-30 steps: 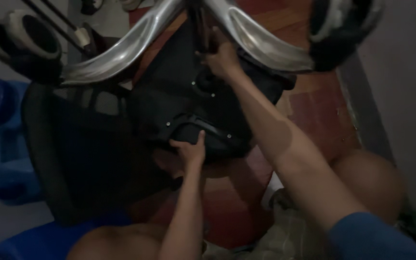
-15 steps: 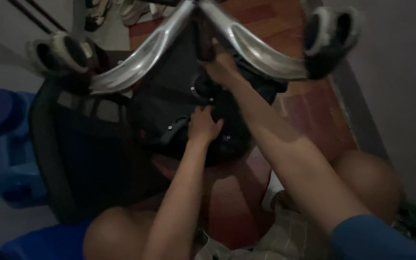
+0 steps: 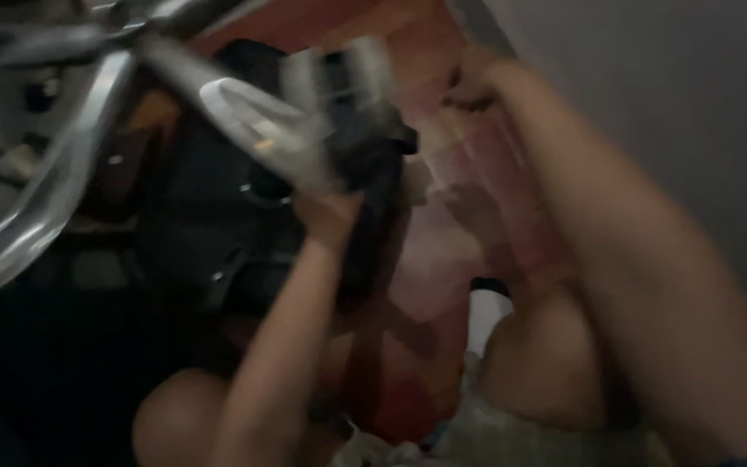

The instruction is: The person is assembling a chair by attaching a black plastic base to the chair seat using screws. They use a screwdriver to tighten the screws and secure the base to the seat.

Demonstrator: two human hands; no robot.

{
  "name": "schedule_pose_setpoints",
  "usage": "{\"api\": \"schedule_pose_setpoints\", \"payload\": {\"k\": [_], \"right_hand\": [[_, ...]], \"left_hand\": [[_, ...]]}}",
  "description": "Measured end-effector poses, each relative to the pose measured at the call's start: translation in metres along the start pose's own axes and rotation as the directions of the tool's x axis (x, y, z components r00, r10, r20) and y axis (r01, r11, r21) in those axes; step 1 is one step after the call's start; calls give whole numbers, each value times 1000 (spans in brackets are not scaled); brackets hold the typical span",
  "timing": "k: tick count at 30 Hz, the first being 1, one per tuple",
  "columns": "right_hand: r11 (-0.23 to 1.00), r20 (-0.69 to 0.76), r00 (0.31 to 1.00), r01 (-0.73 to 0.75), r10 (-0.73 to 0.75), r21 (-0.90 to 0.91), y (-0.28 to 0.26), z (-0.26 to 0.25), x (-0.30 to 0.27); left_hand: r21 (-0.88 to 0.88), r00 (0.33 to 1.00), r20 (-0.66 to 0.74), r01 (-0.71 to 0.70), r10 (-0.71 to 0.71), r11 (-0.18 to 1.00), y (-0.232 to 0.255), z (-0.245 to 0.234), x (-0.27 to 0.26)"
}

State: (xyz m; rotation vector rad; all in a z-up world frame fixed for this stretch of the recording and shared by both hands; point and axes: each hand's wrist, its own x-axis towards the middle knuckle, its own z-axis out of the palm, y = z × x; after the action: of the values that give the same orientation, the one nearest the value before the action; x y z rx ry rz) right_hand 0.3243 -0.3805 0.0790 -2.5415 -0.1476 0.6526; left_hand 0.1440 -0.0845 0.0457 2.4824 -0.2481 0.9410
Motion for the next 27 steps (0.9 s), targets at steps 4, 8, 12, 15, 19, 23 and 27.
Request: {"api": "schedule_pose_setpoints", "payload": {"k": [4, 8, 12, 15, 19, 23, 27], "right_hand": [[968, -132, 963, 220, -236, -123, 69, 22, 12], [894, -192, 965, 239, -177, 380, 76, 78, 13], [802, -201, 975, 192, -92, 566, 65, 112, 29], [761, -316, 919, 378, -237, 528, 60, 124, 55], [729, -209, 948, 318, -240, 606, 56, 134, 92], [733, -9, 990, 112, -143, 671, 61, 144, 123], [677, 161, 981, -42, -113, 734, 67, 163, 154]], "left_hand": [[261, 797, 562, 80, -219, 962, 7, 45, 40], [112, 711, 703, -76, -25, 991, 23, 80, 86], [163, 481, 870, -66, -112, 984, 20, 94, 118], [127, 426, 904, -237, -14, 963, 20, 104, 120], [54, 386, 921, -236, 42, 970, 10, 107, 123], [22, 386, 918, -268, 87, 963, -2, 111, 128], [53, 438, 896, -263, 70, 963, -1, 116, 119]]}}
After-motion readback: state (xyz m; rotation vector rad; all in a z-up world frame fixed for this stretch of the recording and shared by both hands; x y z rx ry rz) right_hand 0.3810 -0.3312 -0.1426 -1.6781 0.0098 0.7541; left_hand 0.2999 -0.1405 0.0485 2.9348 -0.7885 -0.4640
